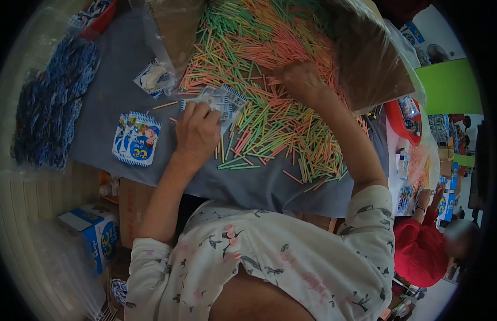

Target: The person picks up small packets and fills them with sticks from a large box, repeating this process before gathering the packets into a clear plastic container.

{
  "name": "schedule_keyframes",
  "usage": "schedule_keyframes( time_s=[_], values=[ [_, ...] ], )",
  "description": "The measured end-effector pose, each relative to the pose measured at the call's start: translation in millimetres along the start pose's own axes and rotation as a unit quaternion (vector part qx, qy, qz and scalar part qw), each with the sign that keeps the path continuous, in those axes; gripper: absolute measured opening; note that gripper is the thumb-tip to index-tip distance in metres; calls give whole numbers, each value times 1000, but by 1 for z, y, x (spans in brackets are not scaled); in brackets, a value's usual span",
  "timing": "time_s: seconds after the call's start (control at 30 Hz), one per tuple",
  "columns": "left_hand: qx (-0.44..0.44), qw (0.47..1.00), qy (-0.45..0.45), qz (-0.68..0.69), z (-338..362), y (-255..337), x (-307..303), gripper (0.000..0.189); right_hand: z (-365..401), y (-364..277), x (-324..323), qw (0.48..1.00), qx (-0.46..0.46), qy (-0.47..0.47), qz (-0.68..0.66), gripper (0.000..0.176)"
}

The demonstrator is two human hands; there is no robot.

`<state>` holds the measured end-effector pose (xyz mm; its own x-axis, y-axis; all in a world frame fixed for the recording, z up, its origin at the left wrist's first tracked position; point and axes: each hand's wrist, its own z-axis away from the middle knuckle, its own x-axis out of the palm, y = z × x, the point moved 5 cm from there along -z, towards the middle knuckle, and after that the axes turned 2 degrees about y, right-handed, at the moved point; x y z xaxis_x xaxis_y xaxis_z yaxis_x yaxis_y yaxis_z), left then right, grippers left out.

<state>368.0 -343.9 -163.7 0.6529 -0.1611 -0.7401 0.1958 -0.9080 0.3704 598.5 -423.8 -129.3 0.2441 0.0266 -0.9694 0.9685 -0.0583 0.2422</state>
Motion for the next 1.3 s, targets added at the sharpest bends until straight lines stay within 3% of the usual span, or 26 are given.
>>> schedule_keyframes(
  time_s=[0.13,0.2,0.23,0.27,0.3,0.33,0.4,0.43,0.5,0.53,0.6,0.63,0.7,0.83,0.93,1.0,1.03,1.1,1.13,1.2,1.23,1.3],
  values=[
    [-44,992,22,112,-3,-6,-23,8,-2,18,28,993,17,107,47,26],
    [-79,987,-3,142,4,-20,-21,11,1,28,23,961,65,254,-89,14],
    [-83,987,-3,137,6,-23,-23,11,-3,21,13,960,61,256,-94,14],
    [-116,978,7,170,5,-25,-23,9,-1,28,5,914,126,241,-300,10],
    [-147,967,14,209,4,-26,-21,8,3,34,5,825,190,214,-488,9],
    [-142,966,11,215,-1,-22,-19,8,4,33,4,825,198,215,-483,9],
    [46,995,91,6,-10,2,-29,13,0,33,0,813,209,241,-487,22],
    [45,994,95,10,-6,3,-22,13,2,33,0,816,210,239,-483,22],
    [30,995,5,-92,1,1,-6,23,-6,20,-2,906,188,156,-346,23],
    [29,995,8,-93,1,1,-10,23,-8,15,-8,907,185,157,-344,23],
    [-10,1000,-15,16,3,1,-20,23,-6,-13,-13,956,98,56,-271,25],
    [-11,1000,-16,18,3,1,-23,23,-6,-26,-8,956,98,54,-271,25],
    [-28,995,-24,89,2,-6,-30,18,-10,-53,7,992,104,15,-73,24],
    [-21,996,-32,77,4,-13,-24,12,-27,-61,5,996,74,1,-53,23],
    [-43,993,48,98,2,-16,-26,13,-27,-50,-10,983,123,50,-128,22],
    [13,994,105,27,2,-10,-29,7,-21,-20,-18,939,218,91,-248,22],
    [12,994,107,27,6,-12,-25,7,-20,-9,-7,940,216,91,-246,22],
    [16,998,68,-6,11,-13,-14,9,-10,8,-7,901,160,296,-275,23],
    [24,997,71,-1,10,-13,-14,9,-7,14,-8,900,164,300,-268,23],
    [1,999,51,-15,11,-11,-13,9,-1,28,11,787,290,204,-504,23],
    [2,999,52,-11,10,-8,-15,9,1,29,10,789,292,205,-501,23],
    [-13,999,45,-11,6,-6,-20,8,4,30,17,655,349,199,-640,15]
  ],
)
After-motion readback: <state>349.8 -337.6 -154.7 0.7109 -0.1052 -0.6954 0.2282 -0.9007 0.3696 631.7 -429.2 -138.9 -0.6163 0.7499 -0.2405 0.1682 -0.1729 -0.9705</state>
